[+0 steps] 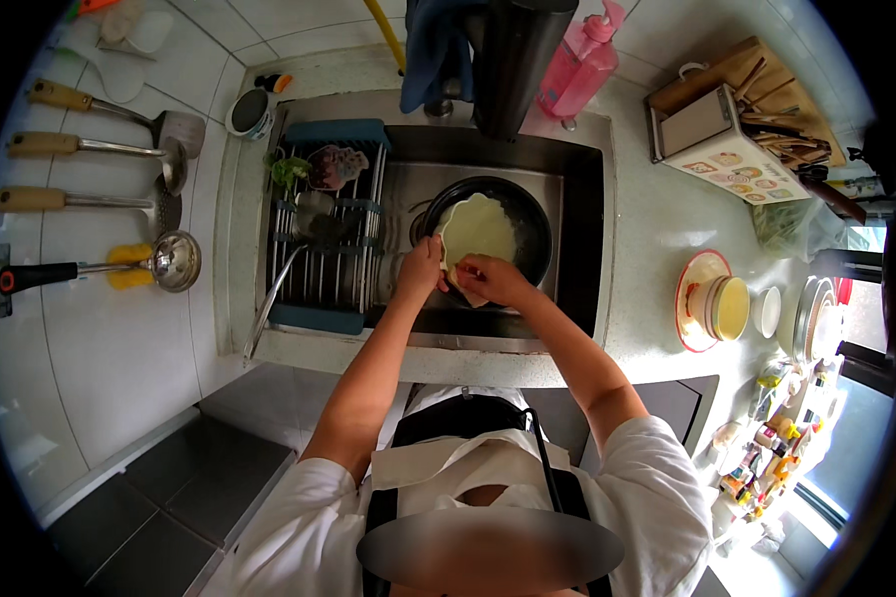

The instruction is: The person washes a bundle of chopsticks under running water using a sponge and then washes a yellow bowl with the same sponge.

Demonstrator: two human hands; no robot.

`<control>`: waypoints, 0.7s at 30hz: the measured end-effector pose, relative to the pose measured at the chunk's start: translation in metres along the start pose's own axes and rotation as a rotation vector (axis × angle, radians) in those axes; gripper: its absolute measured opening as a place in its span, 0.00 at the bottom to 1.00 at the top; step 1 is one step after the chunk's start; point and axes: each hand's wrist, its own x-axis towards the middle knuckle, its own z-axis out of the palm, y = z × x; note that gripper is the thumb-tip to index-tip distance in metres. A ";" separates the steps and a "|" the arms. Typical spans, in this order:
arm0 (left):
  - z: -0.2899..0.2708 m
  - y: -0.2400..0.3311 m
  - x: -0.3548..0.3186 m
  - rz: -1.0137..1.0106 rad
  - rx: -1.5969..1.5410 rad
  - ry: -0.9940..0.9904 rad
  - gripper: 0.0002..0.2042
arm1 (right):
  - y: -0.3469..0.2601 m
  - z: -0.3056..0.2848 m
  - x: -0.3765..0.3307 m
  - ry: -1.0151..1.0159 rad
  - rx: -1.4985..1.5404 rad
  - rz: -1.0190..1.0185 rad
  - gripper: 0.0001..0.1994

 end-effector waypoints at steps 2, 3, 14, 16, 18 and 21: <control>0.002 0.005 -0.002 0.008 0.018 0.013 0.20 | 0.023 -0.002 0.001 -0.106 0.060 0.002 0.12; 0.003 0.006 -0.004 0.020 0.023 0.020 0.20 | 0.030 -0.004 0.005 -0.152 -0.021 0.076 0.12; 0.001 0.004 -0.003 -0.031 0.002 -0.028 0.20 | 0.099 0.020 0.059 0.248 -0.748 0.352 0.15; -0.002 0.001 -0.007 -0.047 -0.021 -0.026 0.19 | 0.066 0.012 0.065 0.588 -0.443 0.362 0.14; -0.002 0.005 -0.008 -0.049 0.011 -0.038 0.19 | 0.051 0.004 0.067 0.754 -0.037 0.286 0.13; -0.001 0.004 -0.003 -0.053 0.030 -0.057 0.18 | 0.049 0.000 0.071 0.685 0.457 0.070 0.13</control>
